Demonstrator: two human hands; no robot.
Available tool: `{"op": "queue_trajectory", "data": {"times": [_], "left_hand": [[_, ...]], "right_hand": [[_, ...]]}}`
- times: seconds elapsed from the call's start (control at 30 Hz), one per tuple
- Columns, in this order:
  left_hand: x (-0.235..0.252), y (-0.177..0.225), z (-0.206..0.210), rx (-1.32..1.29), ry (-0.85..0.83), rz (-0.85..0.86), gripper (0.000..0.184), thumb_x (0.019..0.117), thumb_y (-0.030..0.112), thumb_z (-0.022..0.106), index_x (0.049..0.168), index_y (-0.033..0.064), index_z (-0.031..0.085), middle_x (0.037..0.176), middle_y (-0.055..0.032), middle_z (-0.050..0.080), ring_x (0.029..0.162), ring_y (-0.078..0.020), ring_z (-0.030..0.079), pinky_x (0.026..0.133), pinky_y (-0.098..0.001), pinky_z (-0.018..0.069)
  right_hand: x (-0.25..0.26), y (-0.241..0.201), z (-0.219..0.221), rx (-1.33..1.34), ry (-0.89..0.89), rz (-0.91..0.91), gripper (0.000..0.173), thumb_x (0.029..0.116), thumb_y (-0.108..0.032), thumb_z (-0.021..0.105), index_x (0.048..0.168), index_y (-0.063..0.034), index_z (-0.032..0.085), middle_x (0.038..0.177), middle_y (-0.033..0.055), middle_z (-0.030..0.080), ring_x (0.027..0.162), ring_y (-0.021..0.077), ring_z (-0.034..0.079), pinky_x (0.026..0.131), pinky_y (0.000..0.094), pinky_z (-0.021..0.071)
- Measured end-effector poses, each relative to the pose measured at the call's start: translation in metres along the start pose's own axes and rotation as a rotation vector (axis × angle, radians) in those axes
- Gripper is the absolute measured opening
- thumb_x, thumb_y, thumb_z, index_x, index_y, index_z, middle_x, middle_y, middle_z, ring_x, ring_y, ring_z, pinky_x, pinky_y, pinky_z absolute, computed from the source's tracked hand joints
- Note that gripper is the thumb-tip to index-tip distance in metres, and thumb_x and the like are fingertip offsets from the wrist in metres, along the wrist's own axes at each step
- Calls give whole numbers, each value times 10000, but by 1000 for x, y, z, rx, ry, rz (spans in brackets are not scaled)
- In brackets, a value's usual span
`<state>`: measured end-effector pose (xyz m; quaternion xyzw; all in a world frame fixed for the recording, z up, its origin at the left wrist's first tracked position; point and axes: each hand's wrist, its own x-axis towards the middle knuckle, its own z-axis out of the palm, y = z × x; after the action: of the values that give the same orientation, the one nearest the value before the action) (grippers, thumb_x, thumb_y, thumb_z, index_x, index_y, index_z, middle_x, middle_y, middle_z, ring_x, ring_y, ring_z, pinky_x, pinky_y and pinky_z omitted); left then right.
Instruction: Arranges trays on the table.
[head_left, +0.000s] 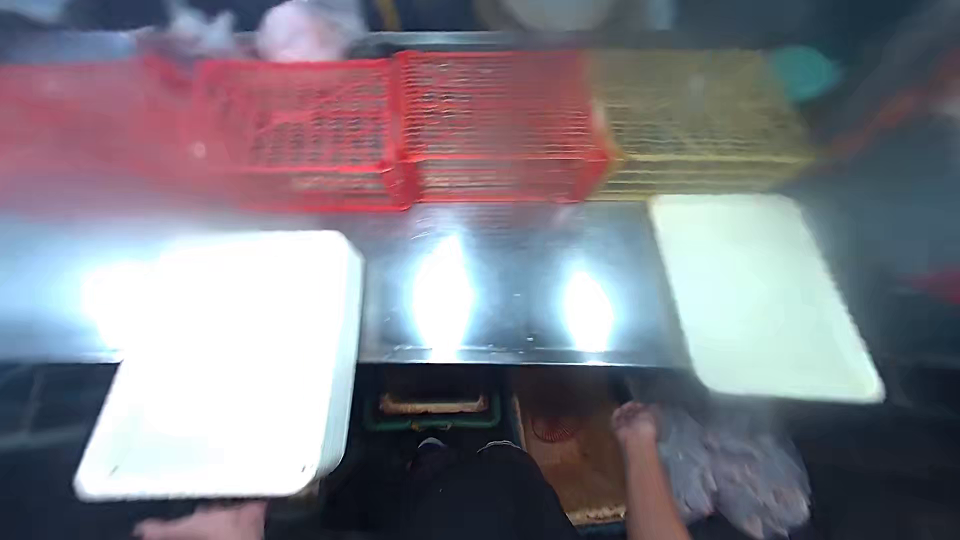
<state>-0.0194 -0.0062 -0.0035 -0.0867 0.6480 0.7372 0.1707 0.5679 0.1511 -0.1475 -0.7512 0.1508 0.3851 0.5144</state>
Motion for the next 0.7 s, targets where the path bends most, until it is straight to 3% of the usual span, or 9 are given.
{"op": "queue_trajectory", "data": {"times": [0.03,0.07,0.13,0.17,0.23,0.27,0.33,0.53,0.7], "left_hand": [[17,8,-5,46,41,-10,840,997,728,19,1638,204,163,1673,-79,277,1506,-260,344,1158,-574,381],[33,17,-6,77,95,-6,828,1006,729,81,1640,203,161,1688,-90,238,1523,-277,311,1171,-577,362],[66,31,-10,117,203,65,747,1039,672,279,1600,179,263,1638,-126,333,1475,-304,392,1132,-573,416],[81,36,-11,127,218,121,693,1054,621,345,1562,150,318,1570,-137,426,1409,-292,472,1091,-549,462],[107,39,-8,107,200,264,562,1098,481,376,1439,44,470,1360,-151,615,1213,-244,631,1001,-482,552],[113,38,-6,87,164,305,526,1117,419,342,1409,11,502,1320,-150,640,1179,-223,651,998,-450,561],[115,31,-12,85,80,309,542,1132,372,222,1444,10,477,1377,-138,611,1234,-195,621,1052,-414,526],[121,19,-21,70,182,254,493,1117,367,314,1381,0,507,1279,-151,633,1156,-204,646,987,-430,555],[116,29,-26,14,-65,220,678,1109,484,93,1548,28,336,1457,-182,534,1321,-268,556,1079,-508,490]], "right_hand": [[-34,37,10,-212,-56,-43,311,1095,-425,360,1016,-157,497,739,-44,503,551,47,489,512,227,453],[-70,71,16,-412,-172,-125,326,1105,-393,385,1095,-105,539,758,-14,494,567,71,479,536,255,457],[-148,123,23,-662,-498,-399,412,1091,-304,479,1236,63,598,942,164,649,796,216,628,762,426,556],[-187,143,28,-712,-708,-591,360,1068,-257,526,1158,78,623,925,166,681,815,216,666,771,424,580],[-245,170,45,-717,-1185,-942,234,1019,-243,603,997,-26,686,845,53,697,749,118,676,691,323,604],[-270,173,58,-758,-1394,-1018,238,1023,-286,611,1010,-62,691,873,34,690,762,104,666,704,308,600],[-319,174,86,-933,-1590,-954,332,1040,-384,583,1099,-69,667,929,54,683,807,130,666,756,345,593],[-413,179,177,-1276,-1335,-798,401,991,-428,639,1083,-38,633,891,96,662,830,222,661,793,437,558],[-443,176,202,-1565,-1070,-730,305,976,-366,578,1104,-93,624,1008,123,695,970,292,687,804,554,545]]}}
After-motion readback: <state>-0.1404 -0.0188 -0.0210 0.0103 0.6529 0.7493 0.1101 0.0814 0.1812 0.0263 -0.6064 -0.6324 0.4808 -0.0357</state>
